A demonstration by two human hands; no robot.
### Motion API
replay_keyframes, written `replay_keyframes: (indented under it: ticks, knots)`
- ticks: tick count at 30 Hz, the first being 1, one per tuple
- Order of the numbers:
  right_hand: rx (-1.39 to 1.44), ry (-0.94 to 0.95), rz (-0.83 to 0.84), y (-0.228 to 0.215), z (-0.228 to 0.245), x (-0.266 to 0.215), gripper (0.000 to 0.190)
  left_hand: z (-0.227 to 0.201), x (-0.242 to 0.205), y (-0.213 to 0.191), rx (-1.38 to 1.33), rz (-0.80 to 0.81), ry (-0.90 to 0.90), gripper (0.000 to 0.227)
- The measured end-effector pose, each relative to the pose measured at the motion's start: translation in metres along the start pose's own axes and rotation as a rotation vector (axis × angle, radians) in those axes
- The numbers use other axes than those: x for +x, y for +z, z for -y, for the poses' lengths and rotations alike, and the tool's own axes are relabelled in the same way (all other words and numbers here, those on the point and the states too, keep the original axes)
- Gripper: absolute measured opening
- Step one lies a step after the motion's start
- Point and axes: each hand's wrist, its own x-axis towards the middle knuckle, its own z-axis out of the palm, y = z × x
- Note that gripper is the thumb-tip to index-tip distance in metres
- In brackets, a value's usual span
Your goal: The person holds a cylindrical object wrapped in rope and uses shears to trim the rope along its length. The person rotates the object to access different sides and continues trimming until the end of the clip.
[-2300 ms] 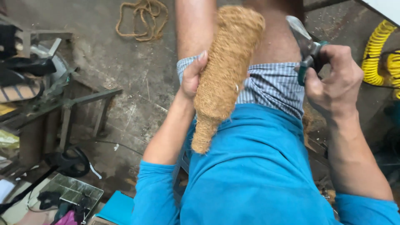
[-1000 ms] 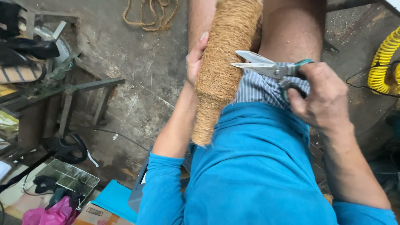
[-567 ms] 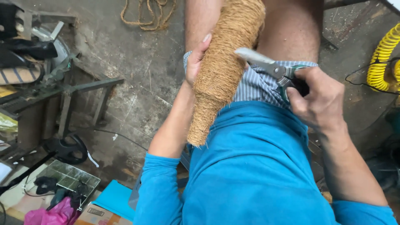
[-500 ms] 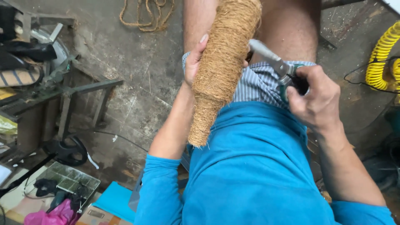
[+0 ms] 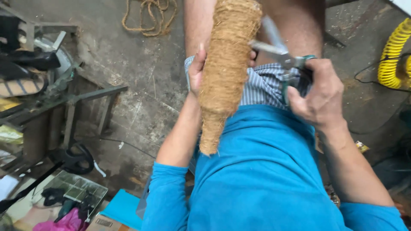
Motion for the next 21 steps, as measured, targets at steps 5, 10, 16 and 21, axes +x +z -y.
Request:
replay_keyframes:
  ticks: [5,10,16,21]
  knots:
    - [-0.023,-0.009,-0.012,0.009,0.002,0.002,0.039,0.001,-0.003,-0.018,-0.138,-0.08,-0.039,0.071]
    - [-0.03,0.026,-0.138,0.006,-0.003,0.008,0.031,-0.001,-0.003,-0.016,-0.13,-0.022,-0.13,0.089]
    - [-0.062,-0.063,-0.085,-0.001,0.0,0.019,0.044,0.007,-0.001,-0.014,-0.153,-0.065,-0.181,0.088]
    - [-0.073,-0.013,-0.145,-0.003,-0.01,0.014,0.027,0.006,0.004,0.0,-0.145,-0.098,-0.195,0.09]
